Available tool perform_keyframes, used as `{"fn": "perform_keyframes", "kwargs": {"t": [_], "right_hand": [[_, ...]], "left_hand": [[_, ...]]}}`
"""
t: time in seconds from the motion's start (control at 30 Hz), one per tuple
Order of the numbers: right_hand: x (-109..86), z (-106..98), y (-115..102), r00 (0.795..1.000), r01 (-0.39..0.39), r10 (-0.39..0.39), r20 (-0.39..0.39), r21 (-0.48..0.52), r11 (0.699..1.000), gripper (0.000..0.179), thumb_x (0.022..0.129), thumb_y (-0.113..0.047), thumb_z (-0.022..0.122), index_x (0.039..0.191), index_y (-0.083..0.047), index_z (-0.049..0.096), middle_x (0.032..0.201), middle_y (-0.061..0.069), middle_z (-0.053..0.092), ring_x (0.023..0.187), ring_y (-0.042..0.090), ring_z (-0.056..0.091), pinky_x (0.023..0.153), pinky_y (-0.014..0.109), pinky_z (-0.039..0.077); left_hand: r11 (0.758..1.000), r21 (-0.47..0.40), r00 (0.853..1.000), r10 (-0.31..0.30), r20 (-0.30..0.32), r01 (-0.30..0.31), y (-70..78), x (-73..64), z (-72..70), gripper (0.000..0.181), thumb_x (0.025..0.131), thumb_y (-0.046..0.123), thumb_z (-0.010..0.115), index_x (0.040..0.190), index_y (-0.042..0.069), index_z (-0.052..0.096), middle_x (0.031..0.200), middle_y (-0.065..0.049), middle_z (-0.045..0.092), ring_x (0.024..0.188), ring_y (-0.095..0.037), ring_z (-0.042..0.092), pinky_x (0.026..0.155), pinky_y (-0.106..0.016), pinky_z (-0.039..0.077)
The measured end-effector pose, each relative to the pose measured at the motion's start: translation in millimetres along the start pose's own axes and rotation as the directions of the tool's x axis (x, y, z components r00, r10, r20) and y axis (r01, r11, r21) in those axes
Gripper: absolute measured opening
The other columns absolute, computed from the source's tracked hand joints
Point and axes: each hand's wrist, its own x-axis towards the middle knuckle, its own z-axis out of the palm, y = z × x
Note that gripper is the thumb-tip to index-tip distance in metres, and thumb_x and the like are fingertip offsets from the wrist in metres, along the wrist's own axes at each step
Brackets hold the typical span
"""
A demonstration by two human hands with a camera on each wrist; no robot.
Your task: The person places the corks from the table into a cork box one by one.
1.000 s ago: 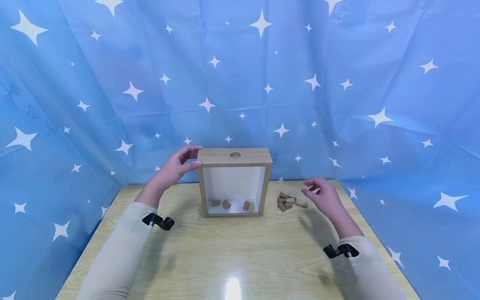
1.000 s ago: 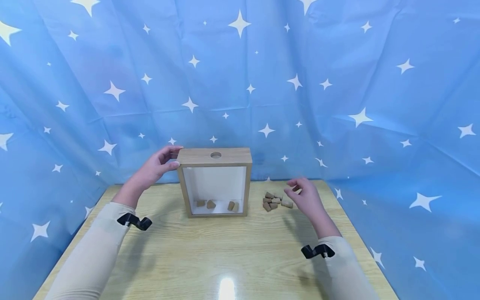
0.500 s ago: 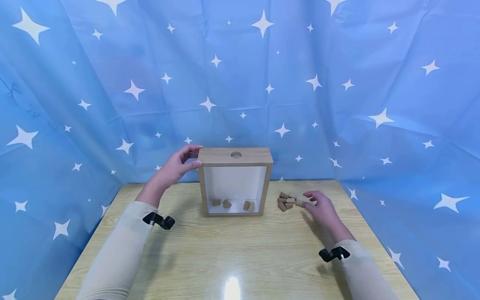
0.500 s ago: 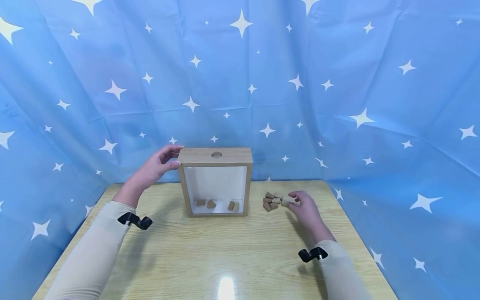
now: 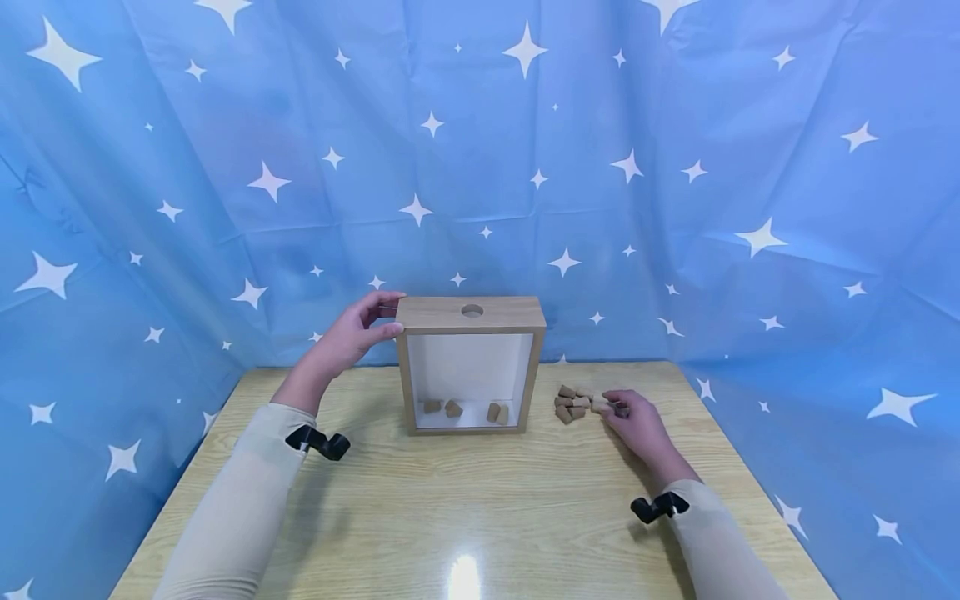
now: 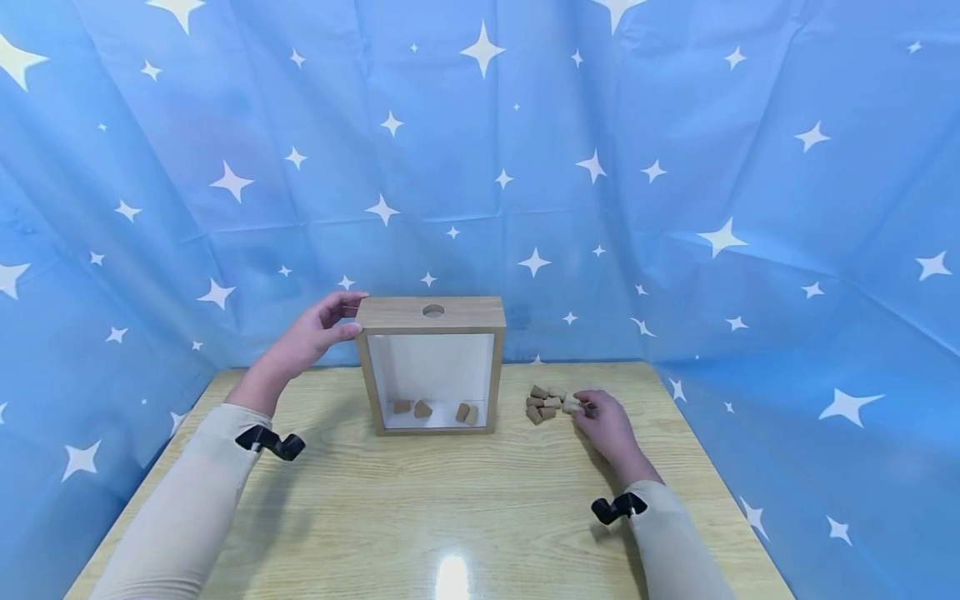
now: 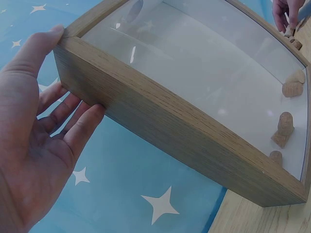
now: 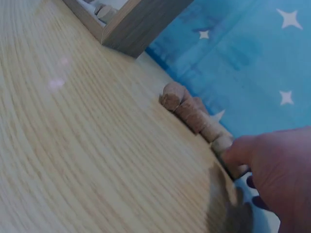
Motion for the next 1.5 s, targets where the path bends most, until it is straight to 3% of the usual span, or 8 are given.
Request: {"fn": "perform_keyframes", "kwargs": {"t": [0.3, 0.7, 0.9, 1.0, 1.27, 1.5], "right_hand": [[3.6, 6.6, 8.8, 0.998, 0.057, -0.058, -0.011, -0.015, 0.998, 0.035, 0.103, 0.000, 0.076, 0.137, 0.006, 0.073, 0.117, 0.020, 0.072, 0.105, 0.036, 0.067, 0.093, 0.056, 0.055], [0.9, 7.0, 14.6, 1.000, 0.005, -0.005, -0.008, 0.007, 1.000, 0.033, 0.107, -0.007, 0.074, 0.138, 0.001, 0.075, 0.112, 0.015, 0.068, 0.095, 0.025, 0.061, 0.082, 0.040, 0.051], [-0.9, 4.6, 12.2, 0.998, 0.008, -0.007, -0.059, 0.024, 1.000, 0.030, 0.105, -0.009, 0.075, 0.133, 0.000, 0.078, 0.109, 0.014, 0.068, 0.091, 0.022, 0.061, 0.077, 0.034, 0.051], [-0.7, 1.9, 9.6, 0.996, 0.013, -0.009, -0.085, 0.041, 0.999, 0.030, 0.103, -0.008, 0.075, 0.133, -0.001, 0.078, 0.106, 0.012, 0.067, 0.090, 0.021, 0.061, 0.075, 0.031, 0.053], [3.0, -11.0, -8.1, 0.998, -0.007, 0.015, -0.067, 0.119, 0.993, 0.035, 0.105, -0.012, 0.074, 0.138, -0.001, 0.074, 0.107, 0.011, 0.061, 0.094, 0.024, 0.058, 0.073, 0.027, 0.054], [5.8, -24.5, -34.1, 0.996, 0.022, -0.014, -0.085, 0.104, 0.994, 0.030, 0.103, -0.008, 0.074, 0.132, 0.001, 0.072, 0.102, 0.012, 0.058, 0.088, 0.024, 0.054, 0.067, 0.027, 0.051]], "left_hand": [[1.000, -0.002, 1.000, -0.005, -0.003, 0.005, 0.8, -1.1, 1.6, 0.061, 0.110, 0.024, 0.074, 0.164, 0.012, 0.048, 0.159, -0.017, 0.050, 0.152, -0.037, 0.046, 0.122, -0.061, 0.042], [1.000, 0.002, 1.000, 0.002, -0.003, -0.002, -0.3, -0.8, 2.5, 0.060, 0.110, 0.024, 0.074, 0.164, 0.013, 0.049, 0.158, -0.016, 0.051, 0.151, -0.036, 0.047, 0.122, -0.061, 0.043], [1.000, 0.004, 1.000, -0.006, -0.006, 0.006, 0.0, -1.3, 2.1, 0.060, 0.110, 0.024, 0.074, 0.164, 0.013, 0.049, 0.157, -0.016, 0.052, 0.149, -0.035, 0.048, 0.121, -0.060, 0.043], [1.000, 0.003, 1.000, -0.008, -0.005, 0.008, 0.1, -1.3, 1.8, 0.060, 0.110, 0.024, 0.074, 0.164, 0.014, 0.049, 0.157, -0.016, 0.052, 0.149, -0.034, 0.048, 0.121, -0.060, 0.043], [1.000, -0.001, 1.000, -0.006, -0.006, 0.006, 0.6, -1.2, 1.7, 0.060, 0.110, 0.024, 0.074, 0.164, 0.013, 0.049, 0.157, -0.015, 0.051, 0.148, -0.035, 0.048, 0.121, -0.060, 0.043], [1.000, 0.005, 1.000, -0.014, -0.004, 0.014, 2.6, -1.3, 1.8, 0.061, 0.110, 0.025, 0.074, 0.164, 0.014, 0.048, 0.158, -0.015, 0.051, 0.149, -0.034, 0.047, 0.122, -0.060, 0.043]]}}
